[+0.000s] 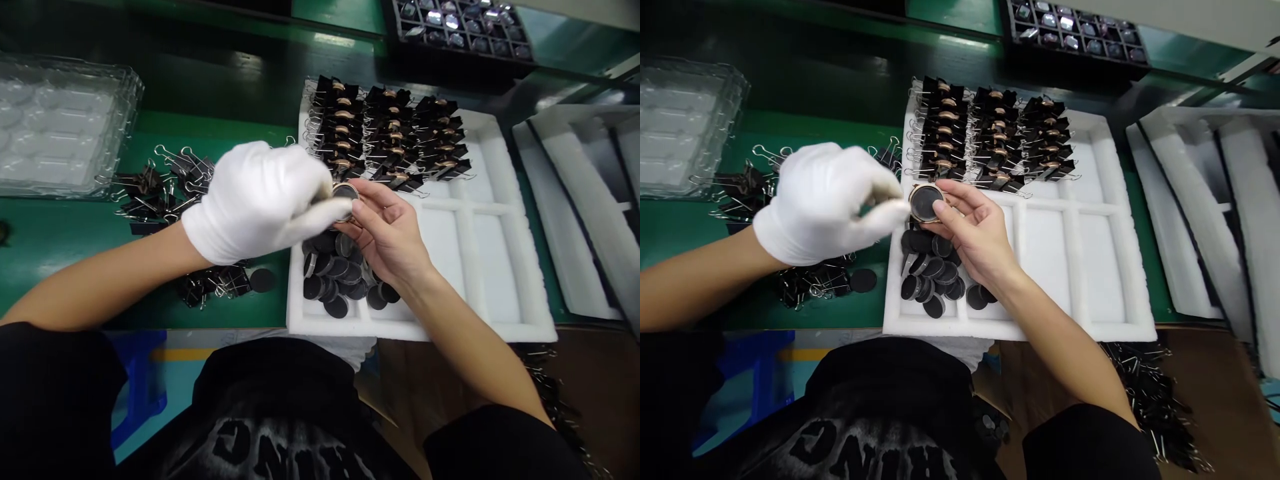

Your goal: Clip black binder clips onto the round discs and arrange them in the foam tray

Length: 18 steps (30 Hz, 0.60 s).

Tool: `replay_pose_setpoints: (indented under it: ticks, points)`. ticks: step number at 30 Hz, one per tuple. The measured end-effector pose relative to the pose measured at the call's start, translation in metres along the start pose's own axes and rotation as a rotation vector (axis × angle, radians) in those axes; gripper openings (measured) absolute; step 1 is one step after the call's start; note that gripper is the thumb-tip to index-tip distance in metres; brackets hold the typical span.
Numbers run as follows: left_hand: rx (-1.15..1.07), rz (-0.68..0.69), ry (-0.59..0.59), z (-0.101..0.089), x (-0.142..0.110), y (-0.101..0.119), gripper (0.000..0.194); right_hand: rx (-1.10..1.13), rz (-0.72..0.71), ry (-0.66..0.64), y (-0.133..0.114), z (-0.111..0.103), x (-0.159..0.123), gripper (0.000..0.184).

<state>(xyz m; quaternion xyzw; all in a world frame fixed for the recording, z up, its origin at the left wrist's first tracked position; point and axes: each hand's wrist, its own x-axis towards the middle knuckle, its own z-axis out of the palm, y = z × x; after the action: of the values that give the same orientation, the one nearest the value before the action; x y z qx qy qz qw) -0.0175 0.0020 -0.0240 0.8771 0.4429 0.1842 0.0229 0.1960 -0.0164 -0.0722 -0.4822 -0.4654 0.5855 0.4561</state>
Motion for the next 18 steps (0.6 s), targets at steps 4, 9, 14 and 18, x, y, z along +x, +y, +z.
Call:
replay_pose_setpoints:
  ticks: [4, 9, 14, 18]
  points:
    - [-0.202, -0.105, -0.061, -0.001, -0.005, 0.005, 0.046, 0.014, -0.054, -0.031, -0.002, 0.003, -0.004, 0.04]
    - [-0.264, -0.042, -0.158, -0.016, 0.0, -0.004, 0.05, -0.039, -0.064, -0.091, -0.005, 0.001, -0.008, 0.031]
    - [-0.026, 0.049, -0.403, -0.03, 0.0, -0.037, 0.036, -0.075, -0.09, -0.015, -0.008, -0.001, -0.006, 0.031]
    - [0.111, 0.187, -0.455, -0.006, -0.01, -0.041, 0.025, -0.076, -0.072, -0.013, -0.006, -0.001, -0.004, 0.031]
